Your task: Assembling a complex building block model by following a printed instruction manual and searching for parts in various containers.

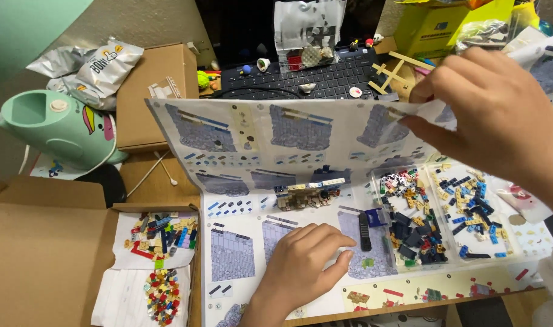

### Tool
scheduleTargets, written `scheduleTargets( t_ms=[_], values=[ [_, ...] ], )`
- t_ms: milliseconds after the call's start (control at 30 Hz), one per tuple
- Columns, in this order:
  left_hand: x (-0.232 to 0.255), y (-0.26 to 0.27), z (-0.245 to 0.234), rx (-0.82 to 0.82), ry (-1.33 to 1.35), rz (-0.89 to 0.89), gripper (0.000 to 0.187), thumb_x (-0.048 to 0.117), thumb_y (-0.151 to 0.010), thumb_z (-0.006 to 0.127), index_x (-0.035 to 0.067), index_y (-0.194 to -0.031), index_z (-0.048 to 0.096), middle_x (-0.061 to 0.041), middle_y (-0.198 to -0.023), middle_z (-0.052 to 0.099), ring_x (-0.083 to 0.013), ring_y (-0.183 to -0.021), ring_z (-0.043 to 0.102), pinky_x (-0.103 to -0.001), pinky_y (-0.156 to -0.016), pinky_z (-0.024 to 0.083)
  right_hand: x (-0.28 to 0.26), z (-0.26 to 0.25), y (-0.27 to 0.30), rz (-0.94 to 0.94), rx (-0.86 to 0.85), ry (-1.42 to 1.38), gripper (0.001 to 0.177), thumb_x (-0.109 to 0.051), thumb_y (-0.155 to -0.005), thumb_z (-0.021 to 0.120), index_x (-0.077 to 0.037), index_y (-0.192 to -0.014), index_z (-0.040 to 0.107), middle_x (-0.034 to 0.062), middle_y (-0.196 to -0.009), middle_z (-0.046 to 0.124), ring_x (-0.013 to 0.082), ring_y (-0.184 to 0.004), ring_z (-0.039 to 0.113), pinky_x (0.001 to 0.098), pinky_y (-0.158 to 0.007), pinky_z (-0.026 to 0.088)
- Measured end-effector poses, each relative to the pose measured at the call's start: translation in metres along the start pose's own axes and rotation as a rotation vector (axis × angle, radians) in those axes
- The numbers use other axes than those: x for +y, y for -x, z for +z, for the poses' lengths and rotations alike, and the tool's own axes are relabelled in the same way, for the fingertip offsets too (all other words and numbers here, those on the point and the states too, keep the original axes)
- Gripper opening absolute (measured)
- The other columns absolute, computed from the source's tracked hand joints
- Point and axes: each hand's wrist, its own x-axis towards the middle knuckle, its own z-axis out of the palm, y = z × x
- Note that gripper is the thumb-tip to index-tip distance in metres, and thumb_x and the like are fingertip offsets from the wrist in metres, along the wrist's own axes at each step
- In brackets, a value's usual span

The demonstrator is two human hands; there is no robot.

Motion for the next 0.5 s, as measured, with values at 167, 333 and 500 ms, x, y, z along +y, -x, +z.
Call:
scheduleTargets(
  t_ms=[167,333,500],
  values=[
    [0.0,-0.002,0.002,-0.008,-0.034,-0.01,0.013,0.013,-0.091,0.061,0.009,-0.1,0.07,-0.004,-0.094,0.065,-0.0208,-0.081,0.064,-0.035,-0.068,0.05,-0.025,-0.009,0.027,-0.026,0.147,-0.032,0.023,-0.026,-0.094,0.074,-0.008,-0.094,0.06,0.0067,-0.095,0.067,0.0263,-0.087,0.061,0.0366,-0.073,0.046],
    [-0.004,-0.002,0.006,-0.073,-0.014,-0.063,0.016,0.014,-0.092,0.059,0.009,-0.103,0.069,-0.004,-0.098,0.067,-0.0201,-0.088,0.065,-0.035,-0.069,0.052,-0.041,-0.006,0.045,-0.061,0.332,-0.076,0.022,-0.024,-0.092,0.075,-0.006,-0.09,0.062,0.0099,-0.09,0.07,0.03,-0.087,0.064,0.0413,-0.081,0.049],
    [-0.008,-0.001,0.011,-0.061,0.001,-0.078,0.014,0.015,-0.091,0.06,0.009,-0.101,0.068,-0.005,-0.096,0.068,-0.0229,-0.086,0.066,-0.038,-0.069,0.053,-0.054,-0.011,0.054,-0.081,0.398,-0.092,0.018,-0.02,-0.09,0.074,-0.006,-0.087,0.063,0.0122,-0.087,0.07,0.0274,-0.081,0.064,0.0449,-0.086,0.052]
  ],
)
